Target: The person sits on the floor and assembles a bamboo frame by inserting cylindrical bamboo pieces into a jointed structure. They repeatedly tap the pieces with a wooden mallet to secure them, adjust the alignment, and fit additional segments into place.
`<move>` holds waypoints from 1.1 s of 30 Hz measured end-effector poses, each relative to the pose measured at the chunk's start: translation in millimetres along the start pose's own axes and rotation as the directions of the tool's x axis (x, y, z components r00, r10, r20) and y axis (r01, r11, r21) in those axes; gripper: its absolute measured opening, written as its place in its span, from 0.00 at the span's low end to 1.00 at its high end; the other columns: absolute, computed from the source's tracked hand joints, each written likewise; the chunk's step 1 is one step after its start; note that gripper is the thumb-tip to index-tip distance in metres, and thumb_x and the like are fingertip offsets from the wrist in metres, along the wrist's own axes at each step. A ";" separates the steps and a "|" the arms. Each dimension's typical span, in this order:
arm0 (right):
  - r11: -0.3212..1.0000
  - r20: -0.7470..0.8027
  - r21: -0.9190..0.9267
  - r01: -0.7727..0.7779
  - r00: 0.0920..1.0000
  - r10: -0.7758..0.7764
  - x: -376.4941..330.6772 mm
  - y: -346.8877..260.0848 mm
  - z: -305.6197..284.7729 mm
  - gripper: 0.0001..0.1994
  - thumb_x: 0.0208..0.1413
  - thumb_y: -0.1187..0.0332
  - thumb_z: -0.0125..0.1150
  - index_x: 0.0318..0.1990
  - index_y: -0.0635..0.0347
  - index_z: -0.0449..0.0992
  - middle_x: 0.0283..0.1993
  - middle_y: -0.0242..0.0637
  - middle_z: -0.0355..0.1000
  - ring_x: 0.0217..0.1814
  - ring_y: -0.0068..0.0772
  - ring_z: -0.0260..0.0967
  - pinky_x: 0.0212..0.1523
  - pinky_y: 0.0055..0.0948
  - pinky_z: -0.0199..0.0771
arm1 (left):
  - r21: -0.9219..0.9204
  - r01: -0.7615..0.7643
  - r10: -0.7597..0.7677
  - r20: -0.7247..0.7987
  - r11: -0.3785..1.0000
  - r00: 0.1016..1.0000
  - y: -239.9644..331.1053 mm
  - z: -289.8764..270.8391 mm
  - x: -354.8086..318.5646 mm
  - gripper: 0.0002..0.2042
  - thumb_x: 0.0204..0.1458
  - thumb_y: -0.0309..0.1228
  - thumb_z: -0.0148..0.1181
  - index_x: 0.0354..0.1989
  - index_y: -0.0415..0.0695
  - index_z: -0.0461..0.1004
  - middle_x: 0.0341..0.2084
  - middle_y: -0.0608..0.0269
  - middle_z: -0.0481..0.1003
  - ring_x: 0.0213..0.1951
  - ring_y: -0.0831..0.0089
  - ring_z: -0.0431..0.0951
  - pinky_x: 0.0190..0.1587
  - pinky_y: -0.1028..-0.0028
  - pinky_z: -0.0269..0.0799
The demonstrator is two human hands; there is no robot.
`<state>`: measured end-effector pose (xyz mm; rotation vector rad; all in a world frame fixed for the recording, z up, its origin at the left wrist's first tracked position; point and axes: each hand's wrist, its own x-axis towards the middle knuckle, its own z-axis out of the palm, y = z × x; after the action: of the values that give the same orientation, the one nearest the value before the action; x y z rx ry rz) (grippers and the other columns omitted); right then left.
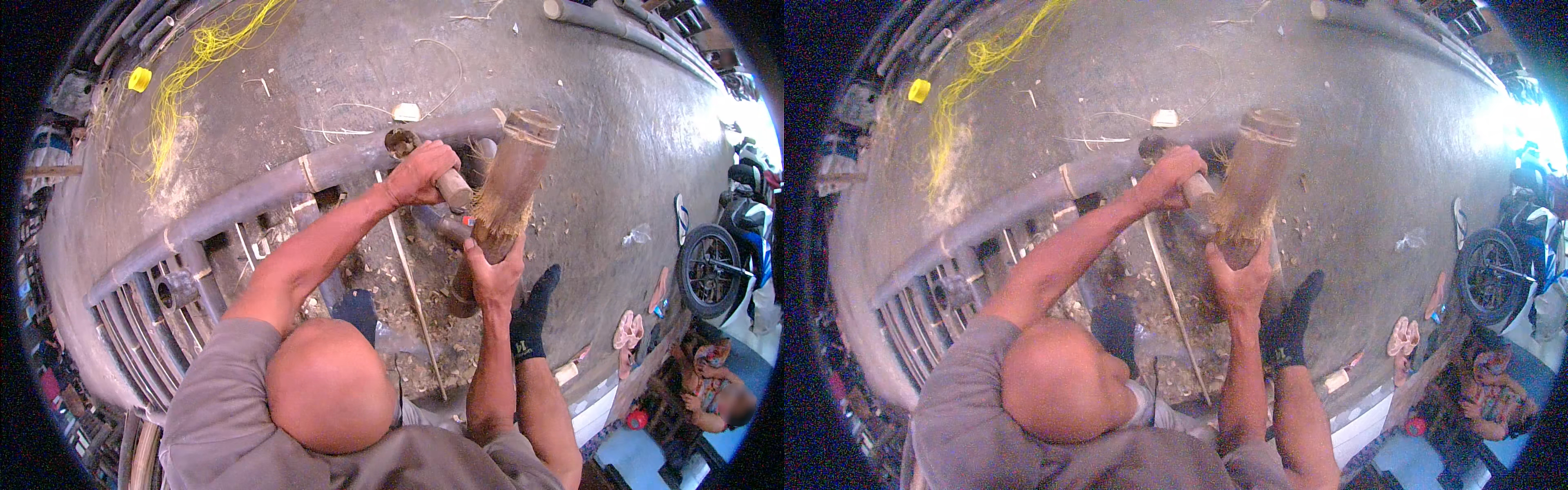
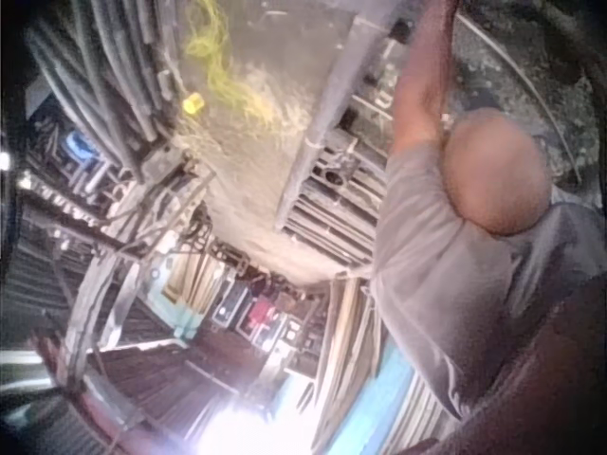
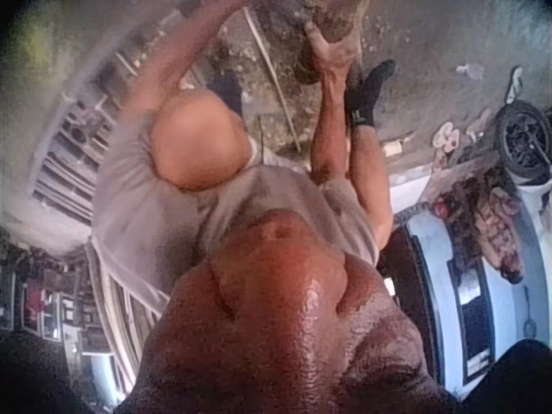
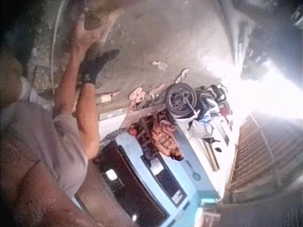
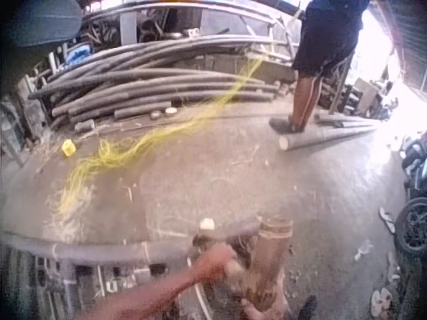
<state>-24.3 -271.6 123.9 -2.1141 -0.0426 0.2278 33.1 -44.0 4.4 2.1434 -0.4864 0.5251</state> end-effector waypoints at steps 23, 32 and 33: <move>0.966 0.058 -0.059 0.252 0.967 -0.249 15.5 2.1 39.7 0.43 0.37 0.59 0.83 0.61 0.60 0.67 0.49 0.48 0.80 0.49 0.49 0.81 0.49 0.42 0.81 | -0.087 0.093 -0.099 -0.072 0.992 0.992 -33.2 -19.9 -18.9 0.18 0.42 0.33 0.74 0.40 0.43 0.75 0.37 0.54 0.77 0.44 0.49 0.77 0.50 0.56 0.72; 0.974 0.195 -0.189 0.122 0.977 -0.085 21.0 -15.4 19.3 0.40 0.41 0.60 0.81 0.60 0.64 0.66 0.48 0.56 0.79 0.51 0.52 0.81 0.50 0.44 0.80 | -0.294 0.213 -0.227 -0.014 0.932 0.974 -3.1 12.6 -27.9 0.21 0.46 0.34 0.71 0.48 0.43 0.75 0.38 0.50 0.76 0.47 0.48 0.77 0.53 0.55 0.71; 0.988 0.157 -0.120 0.096 0.985 -0.076 18.8 -18.6 16.6 0.39 0.42 0.61 0.81 0.60 0.64 0.66 0.48 0.56 0.79 0.50 0.52 0.81 0.50 0.44 0.80 | -0.207 0.185 -0.194 -0.026 0.961 0.981 -2.2 15.1 -33.5 0.21 0.45 0.34 0.71 0.48 0.43 0.74 0.38 0.50 0.75 0.46 0.48 0.76 0.53 0.56 0.71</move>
<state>-7.7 -245.5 128.5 -2.2124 -0.2447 0.3421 9.2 -49.9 -22.9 1.9517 -0.2914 0.3981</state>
